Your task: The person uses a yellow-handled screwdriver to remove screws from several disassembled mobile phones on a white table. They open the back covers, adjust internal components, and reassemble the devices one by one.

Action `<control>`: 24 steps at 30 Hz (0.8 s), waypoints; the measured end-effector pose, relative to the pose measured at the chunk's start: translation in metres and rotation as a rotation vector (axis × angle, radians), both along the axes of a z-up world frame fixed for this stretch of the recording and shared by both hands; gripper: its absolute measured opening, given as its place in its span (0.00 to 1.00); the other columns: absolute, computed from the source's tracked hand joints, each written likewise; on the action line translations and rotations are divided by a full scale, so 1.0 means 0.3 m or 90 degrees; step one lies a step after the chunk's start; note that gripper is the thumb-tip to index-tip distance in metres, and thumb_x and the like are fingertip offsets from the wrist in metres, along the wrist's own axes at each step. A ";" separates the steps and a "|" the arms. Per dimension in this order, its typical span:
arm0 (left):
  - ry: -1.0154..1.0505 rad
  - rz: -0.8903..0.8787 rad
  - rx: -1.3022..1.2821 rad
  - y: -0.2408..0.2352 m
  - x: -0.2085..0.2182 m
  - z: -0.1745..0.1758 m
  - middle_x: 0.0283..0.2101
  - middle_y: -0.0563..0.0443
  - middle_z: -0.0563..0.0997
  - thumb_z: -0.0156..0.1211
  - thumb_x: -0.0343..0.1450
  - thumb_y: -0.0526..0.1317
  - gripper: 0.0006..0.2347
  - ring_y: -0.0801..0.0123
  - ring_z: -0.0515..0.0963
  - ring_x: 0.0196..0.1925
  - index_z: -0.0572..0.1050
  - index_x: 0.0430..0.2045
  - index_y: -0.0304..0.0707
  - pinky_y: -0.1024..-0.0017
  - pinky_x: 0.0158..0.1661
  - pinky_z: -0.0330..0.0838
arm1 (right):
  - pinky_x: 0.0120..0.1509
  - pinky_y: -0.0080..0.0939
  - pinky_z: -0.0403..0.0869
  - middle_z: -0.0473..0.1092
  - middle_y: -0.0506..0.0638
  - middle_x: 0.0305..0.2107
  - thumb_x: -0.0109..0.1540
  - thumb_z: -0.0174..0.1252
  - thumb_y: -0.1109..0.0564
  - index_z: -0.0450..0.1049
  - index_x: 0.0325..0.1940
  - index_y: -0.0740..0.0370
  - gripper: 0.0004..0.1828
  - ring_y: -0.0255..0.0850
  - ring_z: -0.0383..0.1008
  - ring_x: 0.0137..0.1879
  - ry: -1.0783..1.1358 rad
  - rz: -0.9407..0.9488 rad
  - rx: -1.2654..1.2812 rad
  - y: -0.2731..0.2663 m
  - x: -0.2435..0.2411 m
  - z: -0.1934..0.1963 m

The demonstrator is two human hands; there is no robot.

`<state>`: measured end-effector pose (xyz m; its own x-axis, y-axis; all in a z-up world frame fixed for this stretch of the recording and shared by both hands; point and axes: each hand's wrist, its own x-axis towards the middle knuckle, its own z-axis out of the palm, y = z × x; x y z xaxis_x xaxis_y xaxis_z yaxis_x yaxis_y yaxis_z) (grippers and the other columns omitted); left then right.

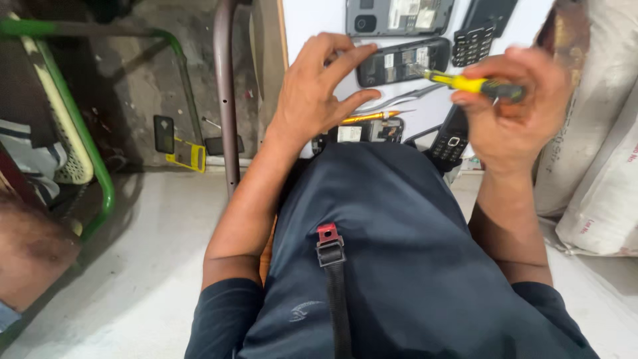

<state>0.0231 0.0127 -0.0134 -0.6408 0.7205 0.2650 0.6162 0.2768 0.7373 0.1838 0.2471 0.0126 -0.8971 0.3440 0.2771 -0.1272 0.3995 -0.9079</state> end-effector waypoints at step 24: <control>-0.142 -0.038 0.080 -0.040 -0.046 -0.049 0.47 0.51 0.73 0.84 0.65 0.39 0.24 0.68 0.81 0.38 0.77 0.52 0.39 0.74 0.38 0.79 | 0.53 0.48 0.84 0.74 0.64 0.45 0.68 0.62 0.72 0.51 0.56 0.56 0.27 0.55 0.81 0.51 0.233 0.201 0.096 -0.110 -0.248 -0.065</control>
<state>0.0093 0.0007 -0.0282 -0.6503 0.7296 0.2114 0.4474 0.1429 0.8829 0.1094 0.2142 -0.0069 -0.7860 0.0029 0.6182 -0.5618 0.4139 -0.7163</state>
